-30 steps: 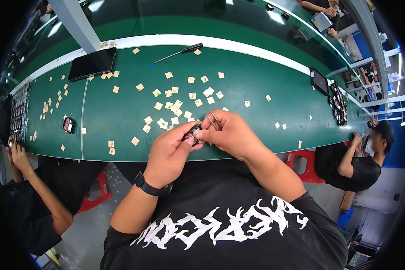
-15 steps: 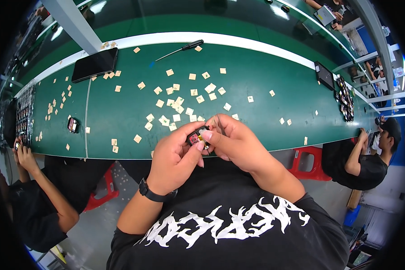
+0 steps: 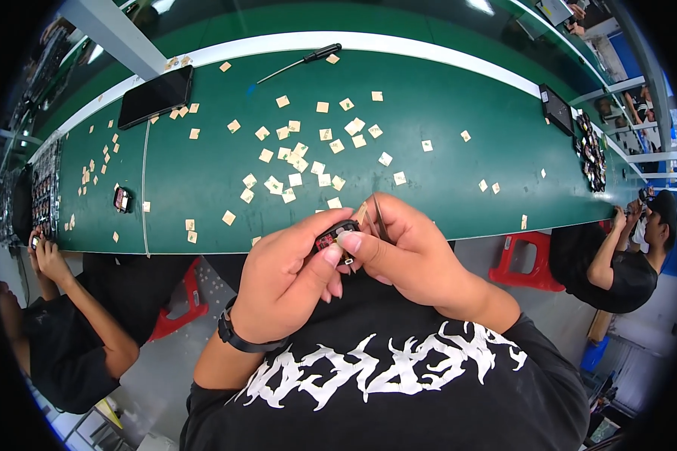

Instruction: Assembling small electronic components for smartwatches on a factory production line.

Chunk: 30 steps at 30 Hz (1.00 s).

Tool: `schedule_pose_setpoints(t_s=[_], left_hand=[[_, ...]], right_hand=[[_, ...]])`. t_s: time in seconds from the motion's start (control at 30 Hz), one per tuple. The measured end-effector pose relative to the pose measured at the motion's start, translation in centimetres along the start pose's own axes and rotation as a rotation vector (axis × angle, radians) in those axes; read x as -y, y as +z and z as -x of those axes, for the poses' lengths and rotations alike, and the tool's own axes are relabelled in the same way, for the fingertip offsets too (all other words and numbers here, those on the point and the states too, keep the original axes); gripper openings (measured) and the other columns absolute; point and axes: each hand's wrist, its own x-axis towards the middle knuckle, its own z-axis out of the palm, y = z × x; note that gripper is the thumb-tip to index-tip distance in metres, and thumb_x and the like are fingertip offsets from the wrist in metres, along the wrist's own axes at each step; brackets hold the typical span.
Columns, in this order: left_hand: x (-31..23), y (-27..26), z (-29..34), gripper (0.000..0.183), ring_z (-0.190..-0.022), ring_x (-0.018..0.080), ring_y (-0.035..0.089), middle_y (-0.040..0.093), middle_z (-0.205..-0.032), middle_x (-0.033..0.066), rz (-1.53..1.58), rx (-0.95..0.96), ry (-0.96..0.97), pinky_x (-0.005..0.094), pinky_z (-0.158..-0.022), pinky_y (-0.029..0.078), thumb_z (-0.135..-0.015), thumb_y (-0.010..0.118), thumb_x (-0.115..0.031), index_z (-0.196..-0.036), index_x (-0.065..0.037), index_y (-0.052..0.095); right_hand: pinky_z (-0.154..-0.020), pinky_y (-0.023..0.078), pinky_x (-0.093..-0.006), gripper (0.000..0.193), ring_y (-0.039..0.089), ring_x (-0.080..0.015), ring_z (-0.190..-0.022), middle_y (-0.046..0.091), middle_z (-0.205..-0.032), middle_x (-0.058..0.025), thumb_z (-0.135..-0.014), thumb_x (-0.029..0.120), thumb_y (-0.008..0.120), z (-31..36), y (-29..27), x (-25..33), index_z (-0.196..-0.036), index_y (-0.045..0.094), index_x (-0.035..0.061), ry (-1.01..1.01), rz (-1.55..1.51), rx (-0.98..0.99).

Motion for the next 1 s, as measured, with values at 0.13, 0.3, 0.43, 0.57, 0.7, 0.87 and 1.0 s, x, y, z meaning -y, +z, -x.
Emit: schedule_pose_setpoints(t_s=[0.13, 0.3, 0.43, 0.57, 0.7, 0.87, 1.0], left_hand=[[-0.3, -0.5, 0.2, 0.050, -0.069, 0.0132, 0.066, 0.067, -0.091, 0.0125, 0.014, 0.099, 0.126, 0.0234, -0.059, 0.052, -0.098, 0.052, -0.012, -0.142, 0.011, 0.048], [-1.1, 0.0, 0.6, 0.055, -0.068, 0.0159, 0.067, 0.067, -0.087, 0.0112, -0.149, 0.114, 0.185, 0.0285, -0.065, 0.054, -0.089, 0.049, 0.001, -0.144, 0.008, 0.048], [-1.4, 0.4, 0.7, 0.058, -0.070, 0.0168, 0.069, 0.067, -0.087, 0.0111, -0.216, 0.102, 0.193, 0.0286, -0.065, 0.055, -0.085, 0.051, 0.002, -0.143, 0.008, 0.050], [-1.4, 0.6, 0.8, 0.059, -0.069, 0.0176, 0.068, 0.067, -0.085, 0.0111, -0.234, 0.091, 0.171, 0.0290, -0.066, 0.054, -0.082, 0.053, 0.002, -0.141, 0.008, 0.052], [-1.6, 0.7, 1.2, 0.060, -0.066, 0.0197, 0.064, 0.066, -0.083, 0.0116, -0.319, 0.059, 0.222, 0.0298, -0.066, 0.052, -0.078, 0.053, 0.004, -0.138, 0.009, 0.055], [-2.2, 0.7, 1.4, 0.054, -0.065, 0.0107, 0.064, 0.069, -0.097, 0.0151, -0.242, 0.069, 0.244, 0.0234, -0.060, 0.053, -0.084, 0.047, 0.005, -0.136, 0.013, 0.054], [-2.2, 0.4, 1.6, 0.053, -0.064, 0.0105, 0.064, 0.070, -0.100, 0.0159, -0.235, 0.100, 0.236, 0.0236, -0.060, 0.053, -0.084, 0.047, 0.004, -0.136, 0.013, 0.054]], right_hand=[[-0.059, 0.043, -0.0210, 0.020, 0.054, -0.0025, -0.072, 0.062, -0.084, -0.0016, -0.103, 0.016, 0.064, 0.7, -0.1, 0.1, -0.094, 0.051, 0.0026, -0.021, 0.004, -0.008], [-0.061, 0.045, -0.0214, 0.018, 0.059, -0.0034, -0.075, 0.063, -0.086, -0.0029, -0.104, 0.014, 0.062, 1.3, -0.1, 0.9, -0.096, 0.051, 0.0020, -0.075, -0.070, 0.068], [-0.062, 0.046, -0.0216, 0.018, 0.060, -0.0040, -0.076, 0.063, -0.086, -0.0027, -0.104, 0.014, 0.062, 1.7, -0.5, 0.5, -0.096, 0.051, 0.0019, -0.058, -0.077, 0.062], [-0.062, 0.046, -0.0217, 0.015, 0.060, -0.0033, -0.077, 0.062, -0.086, -0.0021, -0.103, 0.012, 0.063, 2.0, -0.8, -0.4, -0.100, 0.054, 0.0007, -0.095, -0.008, 0.049], [-0.056, 0.040, -0.0186, 0.021, 0.052, -0.0001, -0.068, 0.061, -0.085, 0.0002, -0.096, 0.010, 0.071, 2.3, -1.8, 0.2, -0.111, 0.061, -0.0021, -0.269, 0.226, -0.013], [-0.050, 0.036, -0.0225, 0.022, 0.048, -0.0081, -0.055, 0.062, -0.076, -0.0029, -0.085, 0.011, 0.079, 3.2, -3.6, 1.6, -0.101, 0.070, 0.0001, -0.683, 0.690, -0.138], [-0.046, 0.035, -0.0272, 0.028, 0.046, -0.0170, -0.049, 0.055, -0.066, -0.0030, -0.078, 0.023, 0.086, 3.8, -4.2, 2.2, -0.082, 0.067, 0.0036, -0.814, 1.024, -0.186]])
